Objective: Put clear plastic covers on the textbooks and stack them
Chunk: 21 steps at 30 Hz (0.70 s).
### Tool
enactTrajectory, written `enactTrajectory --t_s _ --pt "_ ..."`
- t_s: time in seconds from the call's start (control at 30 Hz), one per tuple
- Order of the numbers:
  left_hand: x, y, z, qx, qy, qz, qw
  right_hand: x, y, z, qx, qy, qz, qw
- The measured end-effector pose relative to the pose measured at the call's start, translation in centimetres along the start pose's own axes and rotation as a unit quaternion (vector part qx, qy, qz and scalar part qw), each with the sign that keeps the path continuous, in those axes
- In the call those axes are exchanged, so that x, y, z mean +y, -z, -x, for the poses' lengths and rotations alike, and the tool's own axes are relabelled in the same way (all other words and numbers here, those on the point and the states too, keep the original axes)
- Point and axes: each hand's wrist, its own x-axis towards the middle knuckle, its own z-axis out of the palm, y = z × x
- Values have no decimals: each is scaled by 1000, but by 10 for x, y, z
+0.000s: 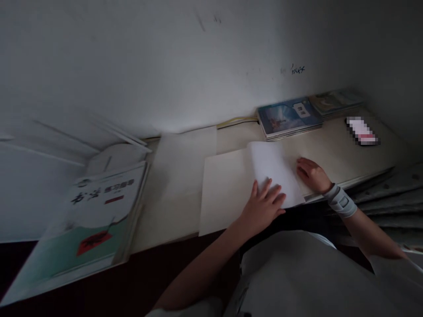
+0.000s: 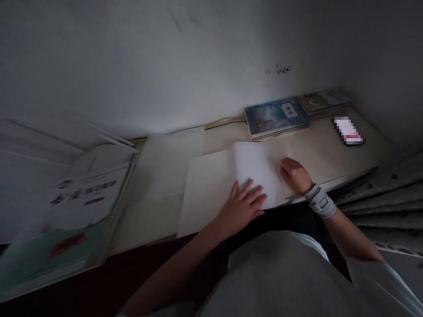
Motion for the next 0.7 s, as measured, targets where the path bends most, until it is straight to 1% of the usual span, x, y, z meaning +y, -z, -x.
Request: enactTrajectory --t_s 0.07,0.17,0.23,0.33,0.43,0.5,0.57,0.7 --pt "2 -3 -6 19 23 -8 1000 -1 0 6 -3 5 26 1000" --pt "2 -8 -10 13 30 -20 999 -4 4 21 12 23 45 999" --pt "2 -9 -9 -3 23 -23 999 -8 9 33 11 48 23 999" --pt "2 -8 -7 -26 1 -12 1000 -14 17 52 -10 75 -5 997" --pt "3 -6 -8 -44 -38 8 998 -18 21 67 -40 106 20 993" --pt "5 -8 -11 -45 -53 18 997 -18 19 74 -66 130 50 988" --pt "7 -12 -15 -38 -57 24 997 -15 16 78 -82 138 73 984" --pt "10 -21 -24 -24 -60 37 997 -8 11 81 -66 124 70 988"
